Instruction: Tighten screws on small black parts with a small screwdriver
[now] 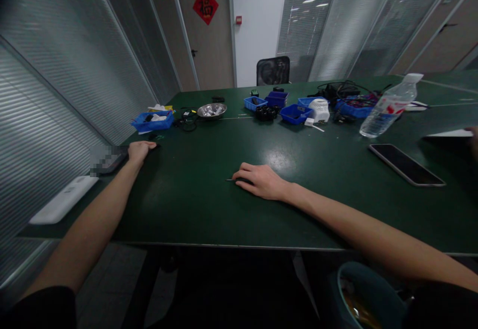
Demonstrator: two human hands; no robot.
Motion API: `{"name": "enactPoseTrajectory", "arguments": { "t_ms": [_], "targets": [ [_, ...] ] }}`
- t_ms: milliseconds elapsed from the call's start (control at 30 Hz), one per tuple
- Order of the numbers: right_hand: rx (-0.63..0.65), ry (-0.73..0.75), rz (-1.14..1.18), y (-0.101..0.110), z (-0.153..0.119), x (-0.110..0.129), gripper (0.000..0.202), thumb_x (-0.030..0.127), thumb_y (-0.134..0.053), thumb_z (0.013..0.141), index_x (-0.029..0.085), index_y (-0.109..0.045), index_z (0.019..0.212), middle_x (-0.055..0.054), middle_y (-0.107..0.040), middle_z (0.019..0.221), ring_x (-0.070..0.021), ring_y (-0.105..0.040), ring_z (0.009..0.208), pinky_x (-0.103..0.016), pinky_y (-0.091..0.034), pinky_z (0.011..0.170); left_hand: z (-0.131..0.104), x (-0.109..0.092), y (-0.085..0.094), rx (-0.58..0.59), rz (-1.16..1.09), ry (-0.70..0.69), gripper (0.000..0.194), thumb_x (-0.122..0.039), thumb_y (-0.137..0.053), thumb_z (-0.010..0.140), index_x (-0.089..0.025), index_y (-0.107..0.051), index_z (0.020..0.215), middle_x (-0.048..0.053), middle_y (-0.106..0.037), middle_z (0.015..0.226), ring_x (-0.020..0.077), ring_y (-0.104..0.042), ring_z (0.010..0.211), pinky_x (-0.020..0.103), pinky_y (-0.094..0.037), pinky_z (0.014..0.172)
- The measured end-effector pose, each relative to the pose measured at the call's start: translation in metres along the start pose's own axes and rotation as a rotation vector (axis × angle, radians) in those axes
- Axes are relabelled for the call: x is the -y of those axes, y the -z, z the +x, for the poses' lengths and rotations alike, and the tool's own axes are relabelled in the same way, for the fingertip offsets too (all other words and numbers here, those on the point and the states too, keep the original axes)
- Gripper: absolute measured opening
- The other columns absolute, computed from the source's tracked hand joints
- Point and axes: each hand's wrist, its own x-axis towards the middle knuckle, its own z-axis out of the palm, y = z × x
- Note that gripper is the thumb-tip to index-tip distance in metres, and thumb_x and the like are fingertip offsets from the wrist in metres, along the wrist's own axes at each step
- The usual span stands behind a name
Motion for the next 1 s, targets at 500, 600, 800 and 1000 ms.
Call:
{"name": "enactPoseTrajectory", "arguments": {
  "t_ms": [500,600,800,1000],
  "targets": [
    [-0.006,-0.004,0.015,-0.003,0.001,-0.001,0.031,0.041,-0.048,0.111,0.024,-0.065,0.131,-0.007,-0.065,0.117,-0.0168,-0.065,0.085,-0.030,-0.047,0.072,-0.046,-0.037,0.009,0.104,0.849,-0.554,0.045,-0.030,-0.041,0.100,-0.010,-0.077,0.119,0.024,-0.066,0.121,0.0395,-0.060,0.111,0.049,-0.048,0.095],
    [0.008,-0.010,0.007,-0.002,0.001,-0.001,0.032,0.041,-0.047,0.112,0.024,-0.065,0.132,-0.007,-0.065,0.118,-0.0168,-0.064,0.085,-0.030,-0.047,0.072,-0.050,-0.046,0.011,0.119,0.893,-0.548,0.046,-0.028,-0.039,0.100,-0.009,-0.073,0.124,0.024,-0.067,0.123,0.0386,-0.061,0.111,0.049,-0.047,0.097],
    [-0.004,-0.005,0.018,-0.001,0.001,0.000,0.031,0.040,-0.048,0.111,0.023,-0.065,0.132,-0.007,-0.065,0.115,-0.0172,-0.065,0.087,-0.030,-0.048,0.073,-0.055,-0.051,0.013,0.103,0.911,-0.535,0.039,-0.033,-0.042,0.100,-0.013,-0.074,0.112,0.023,-0.069,0.122,0.0418,-0.059,0.116,0.054,-0.044,0.101],
    [-0.006,-0.001,0.009,-0.002,0.000,-0.001,0.031,0.040,-0.048,0.111,0.023,-0.065,0.132,-0.007,-0.065,0.116,-0.0166,-0.064,0.085,-0.030,-0.047,0.071,-0.056,-0.051,0.013,0.105,0.883,-0.549,0.039,-0.031,-0.043,0.098,-0.013,-0.075,0.111,0.024,-0.067,0.124,0.0431,-0.056,0.120,0.055,-0.044,0.101]
  ]
}}
